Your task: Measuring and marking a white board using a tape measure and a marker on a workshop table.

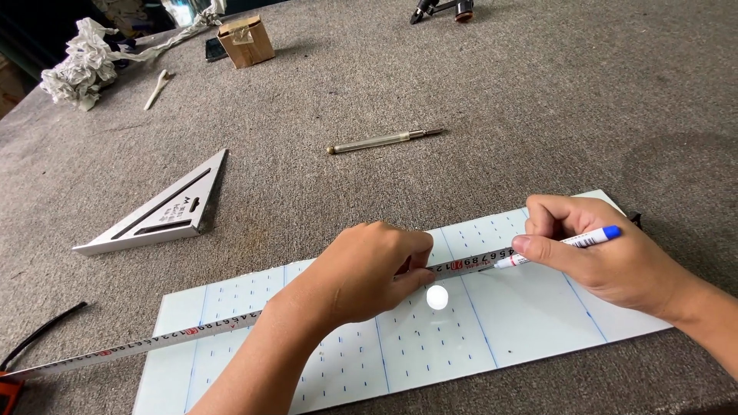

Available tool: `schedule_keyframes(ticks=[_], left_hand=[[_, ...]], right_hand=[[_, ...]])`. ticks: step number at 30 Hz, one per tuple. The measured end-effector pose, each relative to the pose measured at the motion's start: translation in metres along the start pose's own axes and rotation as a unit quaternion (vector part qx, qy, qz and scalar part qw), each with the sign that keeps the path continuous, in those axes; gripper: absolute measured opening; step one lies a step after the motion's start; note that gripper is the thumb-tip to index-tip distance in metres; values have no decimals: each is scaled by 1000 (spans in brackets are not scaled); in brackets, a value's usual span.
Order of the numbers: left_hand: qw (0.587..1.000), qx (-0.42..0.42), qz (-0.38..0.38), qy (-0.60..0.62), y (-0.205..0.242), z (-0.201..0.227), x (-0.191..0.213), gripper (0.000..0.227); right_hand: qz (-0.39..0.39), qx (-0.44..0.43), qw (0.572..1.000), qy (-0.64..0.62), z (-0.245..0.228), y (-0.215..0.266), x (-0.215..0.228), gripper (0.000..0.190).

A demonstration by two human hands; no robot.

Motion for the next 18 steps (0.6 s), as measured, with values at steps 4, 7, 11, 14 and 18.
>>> schedule_keyframes(ticks=[4,7,11,14,18], left_hand=[[1000,11,-7,-2,0,1,0,22],[1000,11,-10,-5,0,1,0,22],[1000,4,-3,-3,0,2,1,23],[1000,7,-6,-3,0,2,1,23],[1000,8,-4,-3,0,1,1,23]], right_hand=[[-1,1,1000,-6,2,0,-1,41],[0,-3,1000,3,2,0,0,42],[-1,7,1000,-4,-1,0,0,42],[-1,6,1000,-4,-1,0,0,42],[-4,12,1000,-15,-3,0,0,41]])
Point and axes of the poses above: each hand's wrist, its own y-axis away from the middle knuckle, its own x-axis out of the back of the hand, z = x × y, the point moved 4 cm from there along -y, towards the middle knuckle, and after that the axes turned 14 degrees about y, right-handed, at the moved point
